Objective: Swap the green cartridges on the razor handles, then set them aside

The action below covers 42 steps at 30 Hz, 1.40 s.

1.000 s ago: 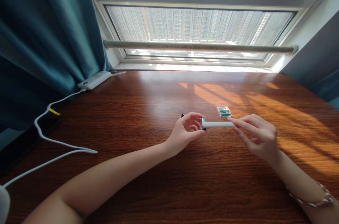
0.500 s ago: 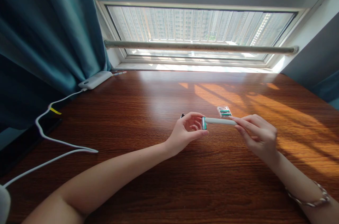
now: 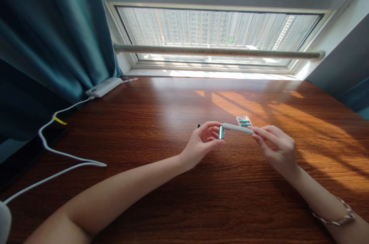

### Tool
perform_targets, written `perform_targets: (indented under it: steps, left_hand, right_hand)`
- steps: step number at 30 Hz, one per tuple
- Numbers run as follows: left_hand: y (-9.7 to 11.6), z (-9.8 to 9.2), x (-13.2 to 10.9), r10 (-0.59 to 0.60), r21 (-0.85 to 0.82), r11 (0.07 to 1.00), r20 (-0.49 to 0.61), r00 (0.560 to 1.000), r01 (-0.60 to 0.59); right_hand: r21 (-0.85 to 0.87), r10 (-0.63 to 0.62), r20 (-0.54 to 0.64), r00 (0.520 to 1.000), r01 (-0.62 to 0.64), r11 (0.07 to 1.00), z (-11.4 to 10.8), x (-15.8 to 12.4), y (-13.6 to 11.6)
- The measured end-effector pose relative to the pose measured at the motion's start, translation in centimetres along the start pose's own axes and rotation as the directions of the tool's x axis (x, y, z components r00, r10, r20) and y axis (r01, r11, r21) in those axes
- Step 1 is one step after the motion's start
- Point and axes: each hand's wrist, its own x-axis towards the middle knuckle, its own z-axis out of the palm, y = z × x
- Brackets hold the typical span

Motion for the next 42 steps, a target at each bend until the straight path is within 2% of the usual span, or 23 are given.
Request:
perform_targets:
  steps: [5, 10, 14, 19, 24, 29, 33, 38, 42]
  left_hand:
    - [-0.1, 0.0, 0.0, 0.007, -0.011, 1.000, 0.005, 1.000, -0.007]
    - [-0.1, -0.1, 0.1, 0.013, -0.004, 1.000, -0.001, 1.000, -0.013]
    - [0.0, 0.0, 0.1, 0.024, -0.022, 0.999, 0.005, 1.000, -0.024]
    - [-0.1, 0.0, 0.1, 0.038, -0.046, 0.998, 0.010, 0.999, -0.037]
    - [-0.2, 0.0, 0.1, 0.015, -0.074, 0.997, 0.026, 1.000, -0.013]
    - [-0.3, -0.1, 0.2, -0.010, -0.075, 0.997, -0.004, 1.000, 0.010]
    - [-0.3, -0.1, 0.2, -0.031, -0.044, 0.999, -0.032, 0.999, 0.030]
    - [-0.2, 0.1, 0.1, 0.026, 0.005, 1.000, -0.035, 0.999, -0.026]
    - [-0.2, 0.1, 0.2, 0.050, 0.027, 0.998, -0.043, 0.998, -0.049]
  right_hand:
    - [0.072, 0.002, 0.053, 0.999, -0.006, 0.997, 0.2, 0.1, -0.2]
    - [0.045, 0.088, 0.006, 0.996, -0.088, 0.995, 0.3, 0.2, -0.3]
    - [0.130, 0.044, 0.131, 0.990, -0.061, 0.990, 0.4, 0.1, -0.3]
    - [0.087, 0.102, 0.077, 0.992, -0.109, 0.990, 0.7, -0.1, -0.3]
    - [0.156, 0.054, 0.197, 0.979, -0.086, 0.984, 0.8, -0.3, -0.6]
    - [0.150, 0.077, 0.198, 0.977, -0.107, 0.983, 1.0, -0.2, -0.5]
    - [0.122, 0.116, 0.144, 0.983, -0.134, 0.983, 1.0, -0.1, -0.5]
    - [0.188, 0.018, 0.218, 0.976, -0.060, 0.980, 0.5, -0.1, -0.7]
    - [0.152, 0.024, 0.165, 0.986, -0.050, 0.987, 0.3, -0.1, -0.5]
